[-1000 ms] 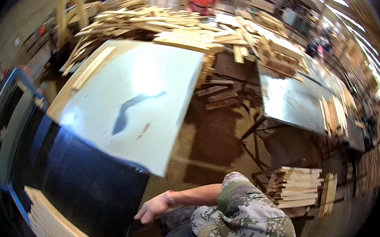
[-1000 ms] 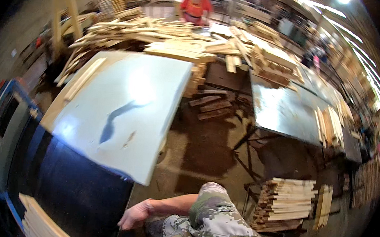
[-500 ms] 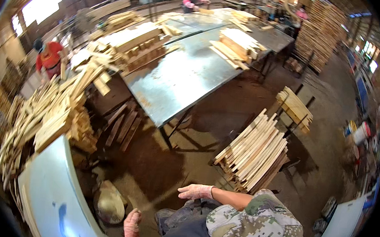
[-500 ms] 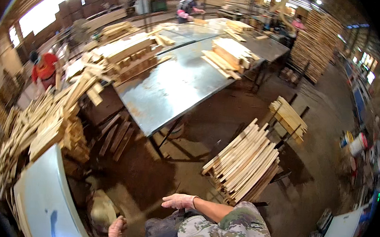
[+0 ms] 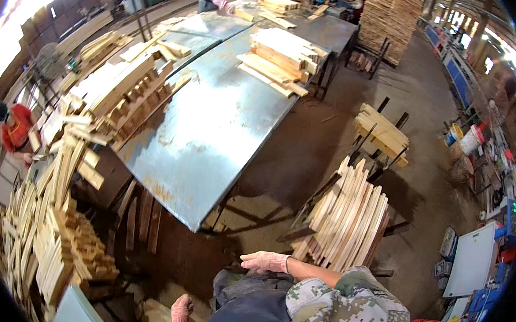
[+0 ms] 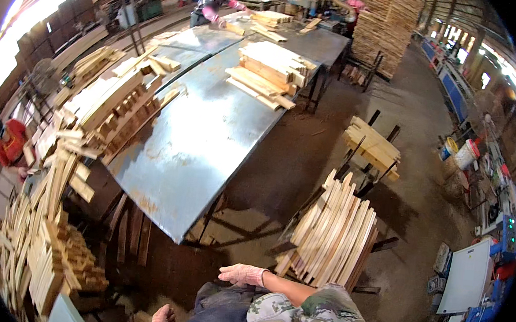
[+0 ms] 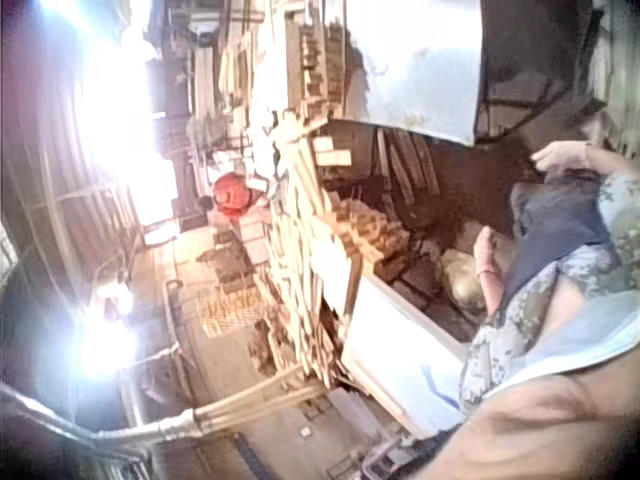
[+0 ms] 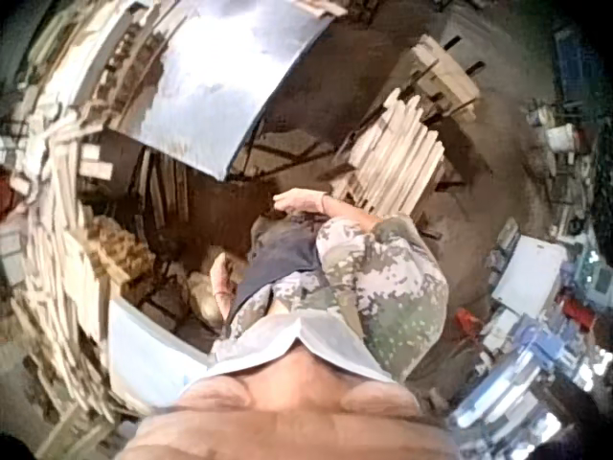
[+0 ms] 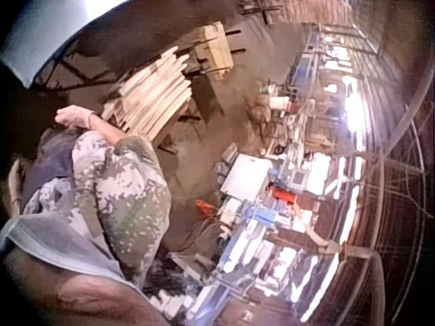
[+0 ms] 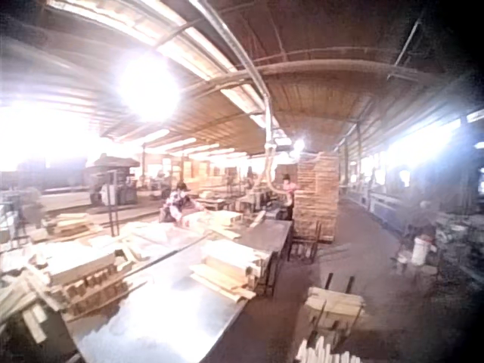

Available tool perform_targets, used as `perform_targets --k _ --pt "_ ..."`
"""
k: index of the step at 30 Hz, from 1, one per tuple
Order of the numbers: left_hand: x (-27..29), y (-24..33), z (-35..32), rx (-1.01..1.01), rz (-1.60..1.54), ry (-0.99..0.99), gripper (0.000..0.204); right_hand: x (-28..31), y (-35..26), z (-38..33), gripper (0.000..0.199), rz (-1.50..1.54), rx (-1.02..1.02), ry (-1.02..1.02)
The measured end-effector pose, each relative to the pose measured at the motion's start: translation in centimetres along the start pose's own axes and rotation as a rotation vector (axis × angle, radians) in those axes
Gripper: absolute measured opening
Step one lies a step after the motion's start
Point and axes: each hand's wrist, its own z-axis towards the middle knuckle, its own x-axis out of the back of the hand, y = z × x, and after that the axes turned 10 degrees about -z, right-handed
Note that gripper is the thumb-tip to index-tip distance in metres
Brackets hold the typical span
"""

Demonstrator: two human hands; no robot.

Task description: The person sorts and stacks light-colored wooden planks on a metal table in a workshop. They pick up planks from a pile, inspect them, and arrange them into neat stacks, occasionally moving between different piles and tables.

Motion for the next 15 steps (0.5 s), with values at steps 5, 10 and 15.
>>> perform_targets --k 5,10,15 --pt "-4.1 9.9 11.8 -0.062 0.038 -0.038 0.026 7.2 -6.8 4.3 0.069 -0.092 0.13 0.197" --pt "-15.4 21.2 19.5 -0.339 0.372 -0.213 0.054 17.0 -10.3 5.0 0.026 0.171 0.251 0.23" --pt "-26.5 24.5 27.2 -0.275 0.379 -0.318 0.053 28.0 -10.2 5.5 0.02 0.098 -0.05 0.559"
